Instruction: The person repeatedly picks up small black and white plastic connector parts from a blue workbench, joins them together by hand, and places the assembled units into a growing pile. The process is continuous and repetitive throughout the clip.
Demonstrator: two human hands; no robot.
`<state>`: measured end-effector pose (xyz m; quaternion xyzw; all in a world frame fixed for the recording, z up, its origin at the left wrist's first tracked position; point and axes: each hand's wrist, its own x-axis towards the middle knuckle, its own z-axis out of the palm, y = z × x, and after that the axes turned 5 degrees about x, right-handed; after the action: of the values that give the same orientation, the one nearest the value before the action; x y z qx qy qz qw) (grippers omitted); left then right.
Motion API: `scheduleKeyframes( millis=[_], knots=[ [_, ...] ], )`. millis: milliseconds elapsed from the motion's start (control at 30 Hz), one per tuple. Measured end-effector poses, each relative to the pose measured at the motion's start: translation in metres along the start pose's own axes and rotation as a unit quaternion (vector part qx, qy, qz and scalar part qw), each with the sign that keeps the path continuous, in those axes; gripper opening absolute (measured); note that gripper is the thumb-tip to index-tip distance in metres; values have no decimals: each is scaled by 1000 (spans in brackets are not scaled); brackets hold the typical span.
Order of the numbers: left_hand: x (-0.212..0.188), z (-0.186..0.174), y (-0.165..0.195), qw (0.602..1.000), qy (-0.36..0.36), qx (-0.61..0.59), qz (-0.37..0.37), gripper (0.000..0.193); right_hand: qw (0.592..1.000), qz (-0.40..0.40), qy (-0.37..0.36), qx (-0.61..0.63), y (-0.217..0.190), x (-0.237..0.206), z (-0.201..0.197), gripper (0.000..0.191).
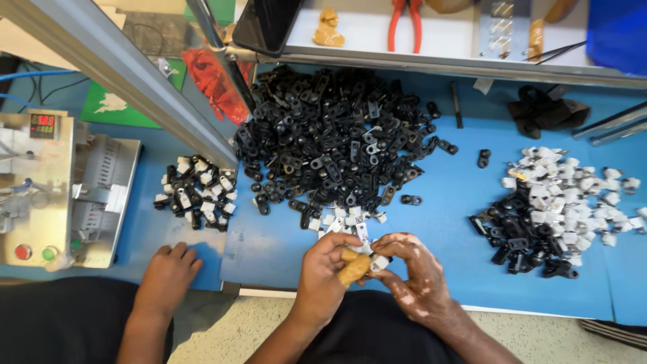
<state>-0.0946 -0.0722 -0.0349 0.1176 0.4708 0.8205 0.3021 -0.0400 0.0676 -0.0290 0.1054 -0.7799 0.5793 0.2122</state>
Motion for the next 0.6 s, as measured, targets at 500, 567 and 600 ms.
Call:
scheduleKeyframes(
  millis=[500,567,600],
  knots=[
    [5,6,-8,997,36,24,60,17,995,57,58,60,6,1,-7,18],
    [9,8,-9,997,54,47,42,22,994,56,45,78,7,2,-8,19],
    [9,9,-9,996,57,46,48,19,994,57,33,92,7,3,-9,20]
  ],
)
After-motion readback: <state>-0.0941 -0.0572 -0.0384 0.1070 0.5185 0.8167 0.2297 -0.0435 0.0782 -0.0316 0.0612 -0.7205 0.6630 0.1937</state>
